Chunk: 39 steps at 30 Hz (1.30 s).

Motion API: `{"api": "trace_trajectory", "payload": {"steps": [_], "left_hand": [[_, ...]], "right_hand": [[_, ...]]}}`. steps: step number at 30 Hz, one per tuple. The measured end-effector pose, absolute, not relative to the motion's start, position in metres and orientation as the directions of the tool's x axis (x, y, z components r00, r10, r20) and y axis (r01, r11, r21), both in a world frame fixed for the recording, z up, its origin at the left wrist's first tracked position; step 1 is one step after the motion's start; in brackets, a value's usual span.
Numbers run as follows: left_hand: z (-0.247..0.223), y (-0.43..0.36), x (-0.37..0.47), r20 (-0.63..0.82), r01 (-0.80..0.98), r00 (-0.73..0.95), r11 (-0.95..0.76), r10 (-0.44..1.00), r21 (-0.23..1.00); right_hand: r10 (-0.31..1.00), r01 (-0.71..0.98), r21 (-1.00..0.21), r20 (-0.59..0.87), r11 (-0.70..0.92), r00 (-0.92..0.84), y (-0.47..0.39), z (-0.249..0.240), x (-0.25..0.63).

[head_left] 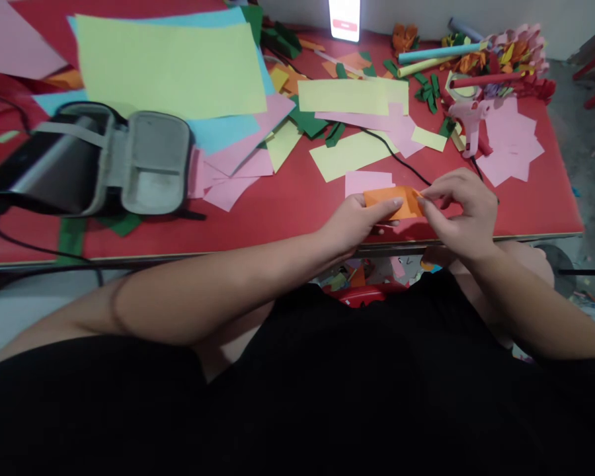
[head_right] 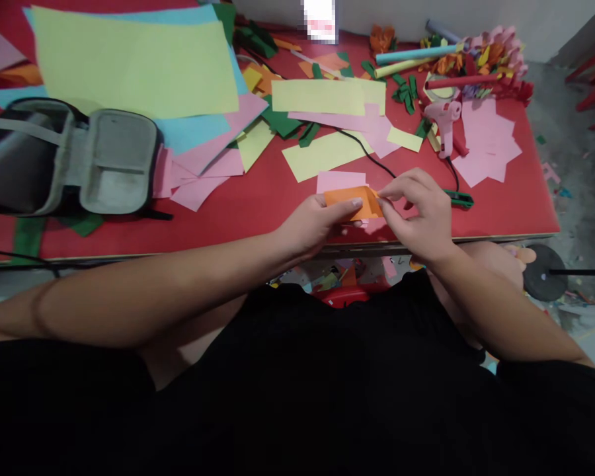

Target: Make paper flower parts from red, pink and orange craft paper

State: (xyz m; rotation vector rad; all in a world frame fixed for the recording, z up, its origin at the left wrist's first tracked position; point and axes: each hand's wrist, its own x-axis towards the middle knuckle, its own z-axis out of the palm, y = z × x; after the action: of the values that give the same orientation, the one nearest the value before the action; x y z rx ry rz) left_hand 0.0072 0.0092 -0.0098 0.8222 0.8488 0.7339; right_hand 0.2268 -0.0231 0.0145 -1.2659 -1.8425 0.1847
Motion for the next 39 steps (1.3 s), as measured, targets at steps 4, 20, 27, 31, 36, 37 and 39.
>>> {"api": "trace_trajectory", "payload": {"steps": [4,20,27,31,36,37,39], "left_hand": [[-0.006,0.007,0.006,-0.345,-0.244,0.509,0.516,0.789,0.821],[-0.008,0.014,0.0,-0.187,-0.098,0.433,0.252,0.882,0.963],[-0.008,0.016,-0.002,-0.147,-0.004,0.405,0.162,0.902,0.987],[-0.005,0.014,-0.003,-0.154,0.032,0.386,0.154,0.91,0.988],[0.002,0.011,-0.004,-0.142,0.031,0.379,0.14,0.915,0.99],[0.003,0.012,-0.004,-0.144,0.034,0.376,0.142,0.915,0.989],[0.002,0.013,-0.004,-0.154,0.041,0.367,0.149,0.917,0.988]], "right_hand": [[0.694,0.677,-0.376,0.664,0.632,-0.279,-0.021,0.005,0.234],[0.972,0.365,-0.9,0.223,0.236,-0.078,-0.026,0.018,0.232],[0.994,0.24,-0.971,-0.034,-0.007,-0.107,-0.022,0.02,0.23],[0.994,0.234,-0.972,-0.022,0.004,-0.109,-0.02,0.016,0.231],[0.992,0.277,-0.961,-0.034,0.0,-0.12,-0.018,0.014,0.233],[0.992,0.282,-0.959,-0.038,-0.003,-0.12,-0.017,0.014,0.233],[0.992,0.283,-0.959,-0.045,-0.01,-0.118,-0.017,0.014,0.234]]}}
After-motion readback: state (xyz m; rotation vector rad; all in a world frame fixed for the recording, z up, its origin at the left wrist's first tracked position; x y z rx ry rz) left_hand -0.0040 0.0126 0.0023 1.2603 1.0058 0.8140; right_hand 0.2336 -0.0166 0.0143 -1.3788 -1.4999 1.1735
